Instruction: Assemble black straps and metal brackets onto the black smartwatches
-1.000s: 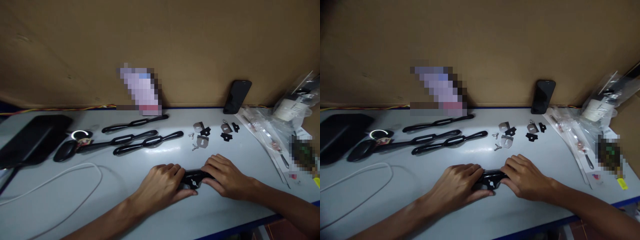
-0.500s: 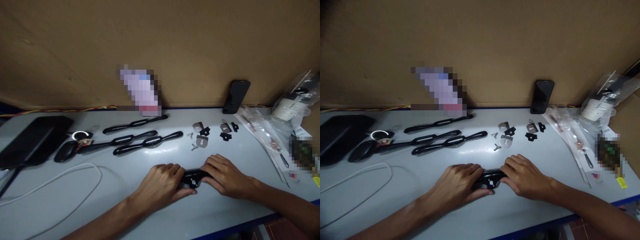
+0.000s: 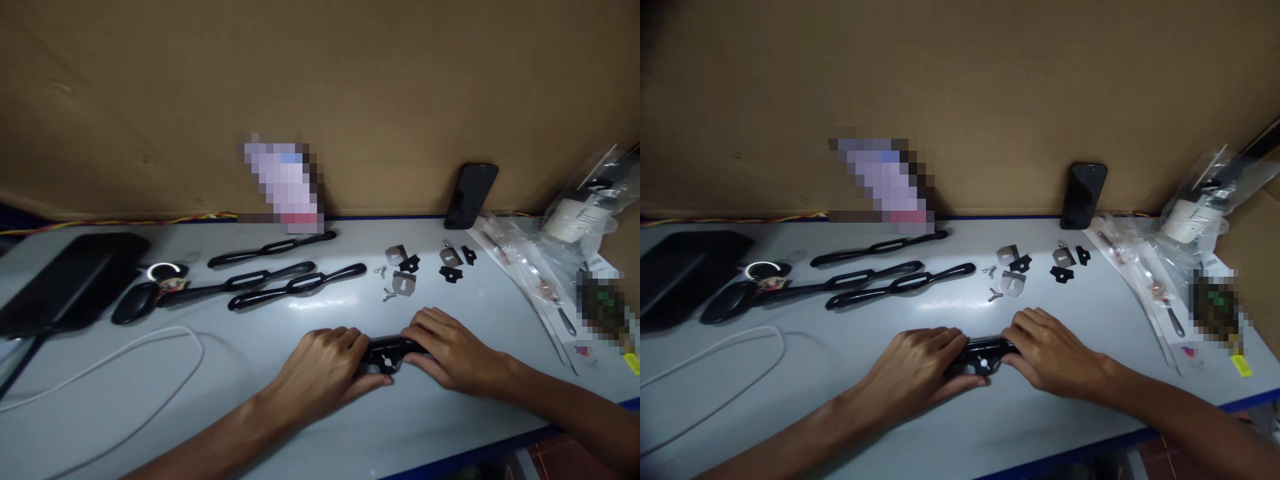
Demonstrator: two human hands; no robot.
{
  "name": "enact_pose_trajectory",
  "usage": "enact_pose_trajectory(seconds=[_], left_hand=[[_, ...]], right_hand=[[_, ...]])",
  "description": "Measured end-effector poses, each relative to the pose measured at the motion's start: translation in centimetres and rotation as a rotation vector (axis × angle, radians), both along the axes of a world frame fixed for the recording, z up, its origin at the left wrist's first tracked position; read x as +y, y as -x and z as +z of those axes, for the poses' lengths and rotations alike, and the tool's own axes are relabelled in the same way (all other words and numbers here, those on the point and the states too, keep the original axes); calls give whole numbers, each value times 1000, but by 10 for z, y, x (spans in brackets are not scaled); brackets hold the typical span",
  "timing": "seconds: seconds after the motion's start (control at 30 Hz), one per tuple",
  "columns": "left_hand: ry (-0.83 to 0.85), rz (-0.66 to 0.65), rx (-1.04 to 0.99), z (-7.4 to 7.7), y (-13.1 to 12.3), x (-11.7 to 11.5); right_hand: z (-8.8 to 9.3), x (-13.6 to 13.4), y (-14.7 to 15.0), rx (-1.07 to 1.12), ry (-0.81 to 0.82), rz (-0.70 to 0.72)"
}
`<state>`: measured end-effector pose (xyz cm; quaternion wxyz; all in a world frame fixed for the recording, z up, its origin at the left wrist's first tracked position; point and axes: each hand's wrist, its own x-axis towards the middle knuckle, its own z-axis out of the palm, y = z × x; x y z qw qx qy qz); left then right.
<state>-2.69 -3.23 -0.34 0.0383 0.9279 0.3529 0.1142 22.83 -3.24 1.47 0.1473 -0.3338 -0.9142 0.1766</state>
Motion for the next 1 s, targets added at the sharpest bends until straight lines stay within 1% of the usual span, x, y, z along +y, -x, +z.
enact_pose_trajectory(seconds=[0.23, 0.43, 0.53, 0.63, 0.73, 0.8, 0.93, 1.0], left_hand=[[60, -16, -3, 2, 2, 3], [70, -35, 0, 1, 4, 5], [67, -46, 4, 1, 4, 5], [56, -54, -12, 3, 4, 5], [54, -64, -7, 4, 4, 5], [55, -68, -5, 5, 3, 5], [55, -63, -22, 3, 3, 5], [47, -56, -29, 1, 3, 5]], right_hand=[[2, -3, 0, 18, 55, -35], [6, -5, 0, -18, 17, -25], [6, -4, 1, 60, -34, -31], [7, -2, 4, 184, -75, 18], [8, 0, 8, 189, -45, 74], [8, 1, 11, 176, -35, 80], [3, -1, 20, 167, -47, 34], [-1, -3, 26, 172, -80, -6]])
